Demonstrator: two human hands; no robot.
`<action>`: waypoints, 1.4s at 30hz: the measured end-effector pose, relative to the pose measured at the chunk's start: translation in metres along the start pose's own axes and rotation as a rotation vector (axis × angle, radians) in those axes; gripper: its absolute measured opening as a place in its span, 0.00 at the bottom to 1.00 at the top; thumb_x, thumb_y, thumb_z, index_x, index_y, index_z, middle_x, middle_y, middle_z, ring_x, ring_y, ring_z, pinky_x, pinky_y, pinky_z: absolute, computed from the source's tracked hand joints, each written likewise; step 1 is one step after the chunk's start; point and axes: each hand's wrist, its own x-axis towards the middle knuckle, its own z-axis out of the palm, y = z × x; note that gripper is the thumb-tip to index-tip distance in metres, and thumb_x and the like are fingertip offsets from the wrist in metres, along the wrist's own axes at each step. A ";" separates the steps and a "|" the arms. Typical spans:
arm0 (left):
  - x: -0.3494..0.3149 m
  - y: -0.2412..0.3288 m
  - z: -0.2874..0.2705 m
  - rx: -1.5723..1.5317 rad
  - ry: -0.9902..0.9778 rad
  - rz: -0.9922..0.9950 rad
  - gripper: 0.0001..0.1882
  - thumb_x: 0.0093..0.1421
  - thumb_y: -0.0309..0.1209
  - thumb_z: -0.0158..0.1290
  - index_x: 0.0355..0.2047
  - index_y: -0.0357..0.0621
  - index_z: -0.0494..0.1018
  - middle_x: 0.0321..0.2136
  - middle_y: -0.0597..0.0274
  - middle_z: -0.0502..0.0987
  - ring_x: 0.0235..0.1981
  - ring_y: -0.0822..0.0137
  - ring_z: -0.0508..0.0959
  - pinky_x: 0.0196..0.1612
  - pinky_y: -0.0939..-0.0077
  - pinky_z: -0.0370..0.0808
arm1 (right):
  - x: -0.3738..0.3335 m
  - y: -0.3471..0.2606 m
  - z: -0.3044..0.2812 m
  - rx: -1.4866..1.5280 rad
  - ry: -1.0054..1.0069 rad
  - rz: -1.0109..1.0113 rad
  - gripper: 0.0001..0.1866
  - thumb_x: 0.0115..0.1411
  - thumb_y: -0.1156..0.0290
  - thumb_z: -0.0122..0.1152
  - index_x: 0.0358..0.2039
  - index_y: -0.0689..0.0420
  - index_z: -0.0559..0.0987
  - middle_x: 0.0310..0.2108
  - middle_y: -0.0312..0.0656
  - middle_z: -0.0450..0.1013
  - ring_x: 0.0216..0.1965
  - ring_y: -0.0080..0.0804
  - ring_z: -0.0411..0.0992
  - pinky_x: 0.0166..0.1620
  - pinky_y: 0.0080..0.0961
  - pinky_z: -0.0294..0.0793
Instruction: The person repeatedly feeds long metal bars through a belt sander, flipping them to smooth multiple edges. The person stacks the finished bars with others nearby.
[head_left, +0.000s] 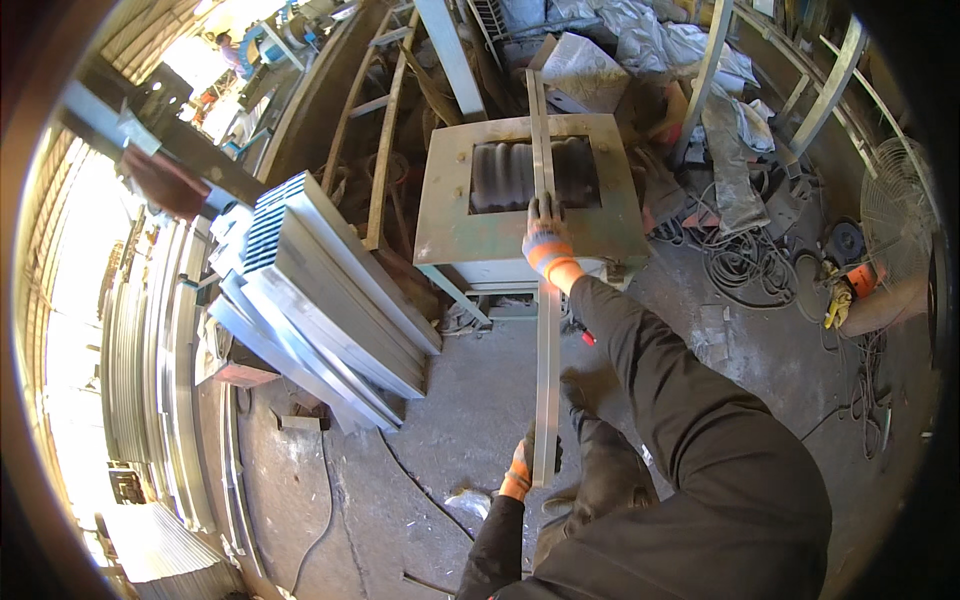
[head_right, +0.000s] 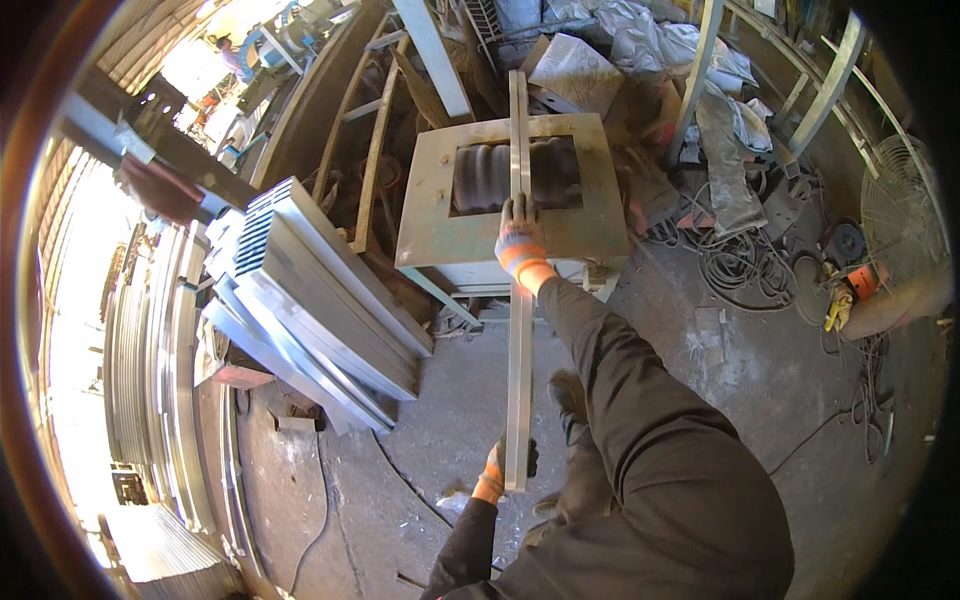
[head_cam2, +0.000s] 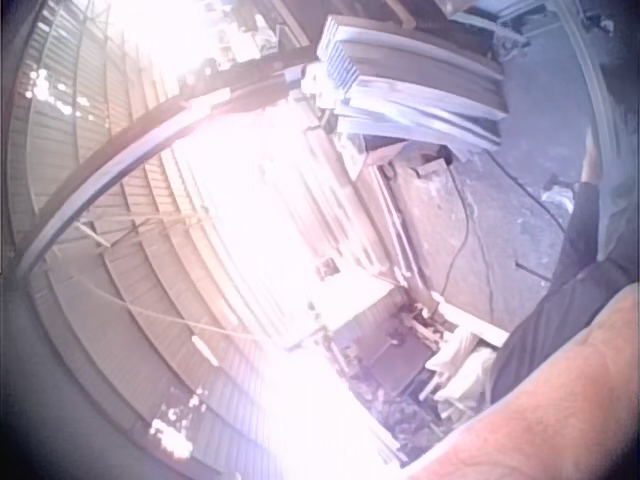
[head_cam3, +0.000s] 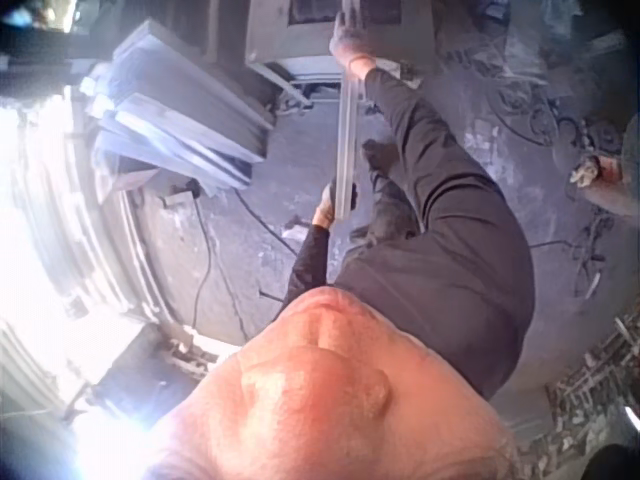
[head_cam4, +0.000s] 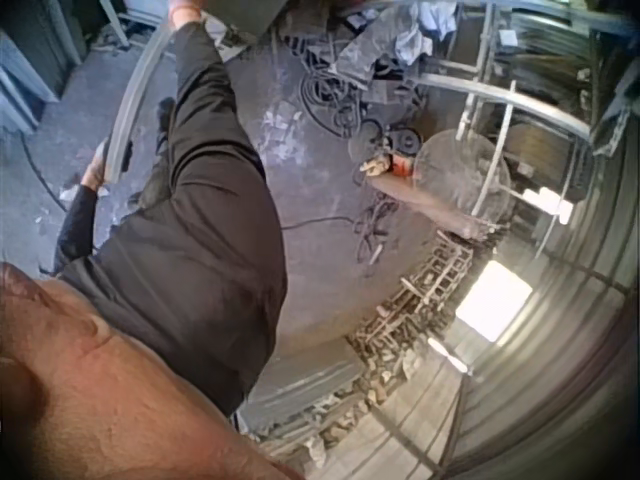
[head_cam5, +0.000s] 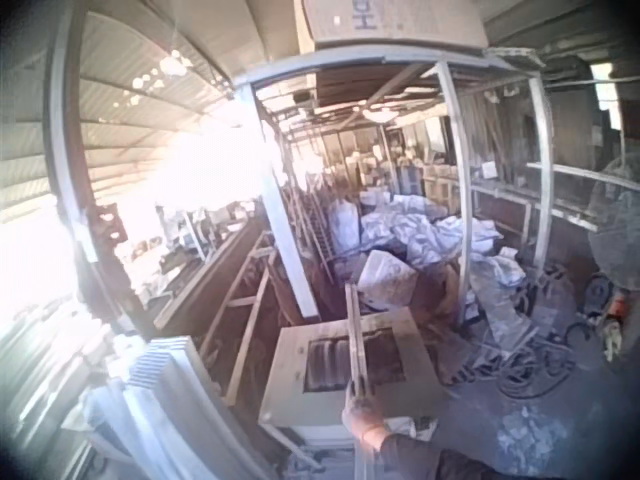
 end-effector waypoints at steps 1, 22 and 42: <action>-0.020 -0.023 -0.013 -0.017 -0.001 -0.017 0.39 0.75 0.72 0.50 0.50 0.44 0.81 0.31 0.59 0.82 0.31 0.55 0.82 0.34 0.56 0.79 | -0.034 -0.006 -0.008 0.003 -0.047 0.013 0.40 0.69 0.65 0.59 0.80 0.63 0.67 0.84 0.58 0.58 0.85 0.63 0.52 0.83 0.58 0.58; -0.272 -0.193 -0.101 0.768 0.334 0.097 0.31 0.82 0.51 0.58 0.69 0.34 0.79 0.58 0.60 0.87 0.59 0.68 0.82 0.66 0.67 0.78 | -0.326 -0.047 -0.049 0.605 0.087 -0.088 0.43 0.64 0.75 0.61 0.82 0.63 0.67 0.86 0.67 0.50 0.87 0.71 0.46 0.88 0.53 0.48; 0.178 0.279 0.206 0.828 0.494 0.495 0.34 0.69 0.52 0.73 0.58 0.31 0.81 0.49 0.49 0.90 0.48 0.60 0.88 0.51 0.65 0.85 | 0.306 0.074 0.121 -0.255 0.121 -0.118 0.34 0.81 0.47 0.49 0.78 0.54 0.75 0.81 0.53 0.68 0.83 0.54 0.62 0.85 0.61 0.49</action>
